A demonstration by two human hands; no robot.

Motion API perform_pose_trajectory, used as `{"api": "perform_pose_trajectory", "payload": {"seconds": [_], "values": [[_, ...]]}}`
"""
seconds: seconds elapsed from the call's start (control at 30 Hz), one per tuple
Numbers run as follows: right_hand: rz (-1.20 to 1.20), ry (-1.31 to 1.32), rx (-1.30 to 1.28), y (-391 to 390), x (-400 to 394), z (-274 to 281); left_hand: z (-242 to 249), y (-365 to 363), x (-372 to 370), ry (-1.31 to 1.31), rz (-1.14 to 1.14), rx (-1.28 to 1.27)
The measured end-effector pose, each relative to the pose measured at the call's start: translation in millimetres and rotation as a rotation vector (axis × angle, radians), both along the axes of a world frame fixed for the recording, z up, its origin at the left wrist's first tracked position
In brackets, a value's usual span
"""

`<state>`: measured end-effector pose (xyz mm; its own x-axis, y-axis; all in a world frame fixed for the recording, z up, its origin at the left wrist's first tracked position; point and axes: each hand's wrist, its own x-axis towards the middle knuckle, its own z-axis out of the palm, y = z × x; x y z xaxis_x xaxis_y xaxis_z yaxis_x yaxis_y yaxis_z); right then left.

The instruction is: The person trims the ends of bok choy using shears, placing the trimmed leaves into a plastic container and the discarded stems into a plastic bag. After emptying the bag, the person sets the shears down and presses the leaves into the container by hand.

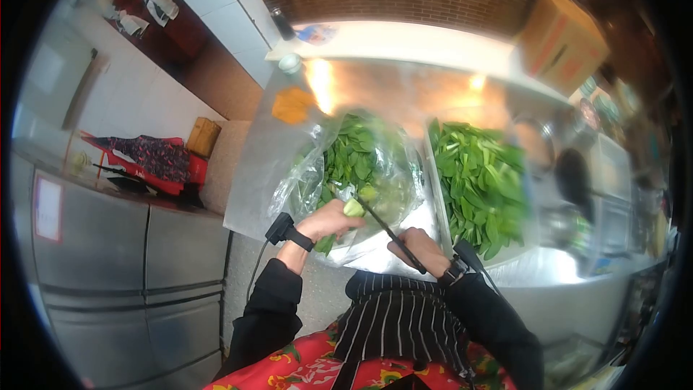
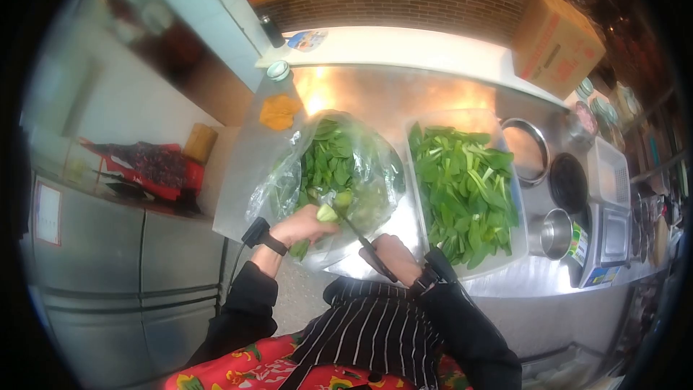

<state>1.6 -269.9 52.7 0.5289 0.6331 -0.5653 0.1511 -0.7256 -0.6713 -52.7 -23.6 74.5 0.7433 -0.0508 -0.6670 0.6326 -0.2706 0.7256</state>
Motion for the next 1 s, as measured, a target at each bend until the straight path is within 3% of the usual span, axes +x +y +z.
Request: {"api": "perform_pose_trajectory", "payload": {"seconds": [0.07,0.13,0.2,0.23,0.33,0.37,0.47,0.53,0.57,0.6,0.67,0.7,0.77,0.93,1.0], "values": [[-0.097,-0.074,0.113,-5.1,-4.1,-21.2,3.0,0.6,5.2,-0.072,0.082,0.285],[-0.169,-0.121,0.132,-7.4,-11.0,-43.0,16.7,-14.2,15.4,-0.12,0.085,0.206],[-0.162,0.085,0.135,-11.7,-14.3,-49.0,25.9,-42.4,24.7,-0.224,0.435,-0.479],[-0.123,0.054,0.138,-9.9,-17.6,-53.6,41.4,-69.4,38.6,-0.166,0.494,-0.63],[-0.068,0.054,0.223,-9.1,-28.8,-43.9,49.2,-146.3,87.4,-0.186,0.441,-0.798],[-0.062,0.068,0.264,-9.4,-31.4,-35.9,14.9,-156.3,107.6,-0.297,0.262,-0.762],[-0.021,0.064,0.378,-23.8,-34.3,-55.2,27.2,-187.9,101.2,-1.045,0.319,0.197],[-0.135,0.129,0.327,-32.3,-36.0,-68.8,30.9,-163.0,82.8,-1.082,0.338,0.193],[-0.285,0.324,0.325,-36.6,-38.0,-74.7,33.5,-145.8,72.5,-1.111,0.341,0.165],[-0.294,0.353,0.316,-41.4,-31.0,-62.3,24.5,-126.2,69.4,-1.146,0.371,0.239],[-0.451,0.358,0.272,-44.2,-28.2,-41.2,-15.2,-76.9,67.6,-0.922,0.459,0.436],[-0.485,0.427,0.305,-47.9,-27.0,-46.1,-38.8,-51.2,65.8,-0.801,0.385,0.668],[-0.5,0.438,0.276,-47.5,-23.9,-42.5,-83.7,-13.9,66.3,-0.613,0.207,0.862],[-0.492,0.472,0.221,-43.9,-23.8,-22.6,-88.7,-22.1,76.9,-0.429,0.191,1.093],[-0.516,0.604,0.3,-44.3,-24.3,-25.9,-93.6,-23.5,83.7,-0.265,0.108,1.139]]}}
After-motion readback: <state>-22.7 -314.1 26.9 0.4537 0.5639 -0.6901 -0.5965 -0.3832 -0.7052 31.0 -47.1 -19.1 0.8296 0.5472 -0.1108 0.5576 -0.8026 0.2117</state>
